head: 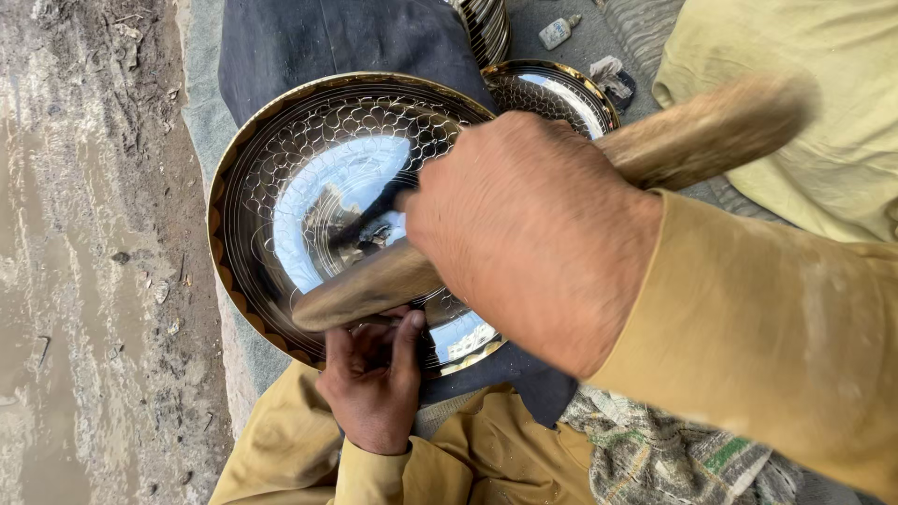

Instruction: The person uses a hammer and a small metal punch to create a decorative pattern on a large metal plate. They repeatedly strike the punch with the hammer while rotating the plate to continue the pattern.

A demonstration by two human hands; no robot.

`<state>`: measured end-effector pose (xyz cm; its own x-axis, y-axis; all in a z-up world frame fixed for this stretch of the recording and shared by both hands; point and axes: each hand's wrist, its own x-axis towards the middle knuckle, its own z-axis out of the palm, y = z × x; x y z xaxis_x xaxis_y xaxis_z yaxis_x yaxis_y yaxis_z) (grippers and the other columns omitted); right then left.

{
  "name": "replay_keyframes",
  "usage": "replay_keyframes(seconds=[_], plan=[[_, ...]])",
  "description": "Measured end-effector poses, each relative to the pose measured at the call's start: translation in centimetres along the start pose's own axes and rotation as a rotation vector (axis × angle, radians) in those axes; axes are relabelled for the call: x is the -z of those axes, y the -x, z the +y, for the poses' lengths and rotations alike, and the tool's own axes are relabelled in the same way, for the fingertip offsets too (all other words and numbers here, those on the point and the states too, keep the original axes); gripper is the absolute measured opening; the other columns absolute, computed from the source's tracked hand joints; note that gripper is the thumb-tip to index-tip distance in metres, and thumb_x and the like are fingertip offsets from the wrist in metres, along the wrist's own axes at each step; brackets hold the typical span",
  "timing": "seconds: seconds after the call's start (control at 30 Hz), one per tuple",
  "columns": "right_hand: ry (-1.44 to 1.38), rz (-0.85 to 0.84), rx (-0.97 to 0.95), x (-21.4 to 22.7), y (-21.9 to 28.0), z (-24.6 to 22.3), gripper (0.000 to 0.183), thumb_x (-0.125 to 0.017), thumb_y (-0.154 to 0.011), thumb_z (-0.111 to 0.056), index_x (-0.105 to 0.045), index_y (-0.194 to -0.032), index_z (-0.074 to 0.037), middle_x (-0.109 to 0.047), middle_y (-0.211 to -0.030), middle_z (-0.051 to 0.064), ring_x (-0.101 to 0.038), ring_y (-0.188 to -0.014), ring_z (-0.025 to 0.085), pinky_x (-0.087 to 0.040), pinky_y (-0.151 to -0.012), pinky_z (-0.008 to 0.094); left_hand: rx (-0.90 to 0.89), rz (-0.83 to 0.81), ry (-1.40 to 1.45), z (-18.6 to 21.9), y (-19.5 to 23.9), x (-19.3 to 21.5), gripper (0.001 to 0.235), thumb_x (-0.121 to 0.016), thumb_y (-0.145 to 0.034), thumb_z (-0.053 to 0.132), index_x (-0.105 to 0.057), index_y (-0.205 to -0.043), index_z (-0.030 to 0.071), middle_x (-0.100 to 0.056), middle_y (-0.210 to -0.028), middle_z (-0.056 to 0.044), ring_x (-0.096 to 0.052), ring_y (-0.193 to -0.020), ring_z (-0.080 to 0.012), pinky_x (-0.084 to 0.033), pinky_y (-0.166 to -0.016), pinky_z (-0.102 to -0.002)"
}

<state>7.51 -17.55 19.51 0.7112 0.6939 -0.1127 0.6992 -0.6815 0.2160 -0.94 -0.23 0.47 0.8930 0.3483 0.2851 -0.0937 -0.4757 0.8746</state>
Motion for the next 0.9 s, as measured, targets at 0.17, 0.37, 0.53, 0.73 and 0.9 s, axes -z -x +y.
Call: replay_keyframes(seconds=[0.17,0.37,0.53,0.73,0.9], plan=[[-0.100,0.309,0.019,-0.7,1.0,1.3,0.018,-0.073,-0.076,-0.018,-0.069,-0.090,-0.006,-0.071,-0.069,0.014,-0.074,-0.065,0.032,-0.059,-0.057,0.044,-0.038,-0.125,0.004,0.4,-0.6,0.2,0.031,-0.080,-0.086,0.002,-0.061,-0.110,-0.002,-0.081,-0.095,-0.010,-0.078,-0.084,-0.0097,-0.061,-0.074,-0.023],[-0.412,0.009,-0.243,-6.3,4.5,2.6,0.035,-0.067,-0.074,-0.005,-0.064,-0.109,-0.007,-0.071,-0.078,0.012,-0.075,-0.072,0.032,-0.061,-0.066,0.043,-0.195,-0.375,0.001,-0.2,-2.7,0.8,0.026,-0.078,-0.089,0.002,-0.066,-0.112,0.001,-0.082,-0.101,-0.008,-0.080,-0.093,-0.0127,-0.064,-0.079,-0.027],[-0.703,0.129,-0.479,-10.9,8.2,1.4,0.033,-0.070,-0.075,-0.008,-0.063,-0.107,-0.008,-0.074,-0.078,0.014,-0.075,-0.075,0.034,-0.060,-0.070,0.046,-0.258,-0.623,-0.055,0.4,-4.8,1.4,0.037,-0.076,-0.088,0.009,-0.063,-0.123,0.005,-0.080,-0.098,-0.009,-0.080,-0.091,-0.0215,-0.062,-0.075,-0.032],[-0.735,0.268,-0.567,-17.6,12.8,-3.4,0.053,-0.073,-0.069,-0.012,-0.061,-0.120,-0.003,-0.071,-0.079,0.019,-0.071,-0.072,0.041,-0.055,-0.065,0.050,-0.474,-0.877,-0.199,1.9,-7.0,1.1,0.043,-0.075,-0.088,0.017,-0.064,-0.129,0.010,-0.078,-0.099,-0.012,-0.077,-0.082,-0.0307,-0.060,-0.069,-0.039],[-1.071,0.103,-0.912,-20.5,14.0,-8.1,0.034,-0.077,-0.081,-0.023,-0.059,-0.107,-0.010,-0.071,-0.064,0.015,-0.073,-0.056,0.031,-0.056,-0.053,0.046,-0.640,-1.072,-0.235,1.4,-8.6,0.3,0.037,-0.075,-0.091,0.017,-0.066,-0.127,0.010,-0.077,-0.099,-0.012,-0.076,-0.084,-0.0309,-0.059,-0.071,-0.043]])
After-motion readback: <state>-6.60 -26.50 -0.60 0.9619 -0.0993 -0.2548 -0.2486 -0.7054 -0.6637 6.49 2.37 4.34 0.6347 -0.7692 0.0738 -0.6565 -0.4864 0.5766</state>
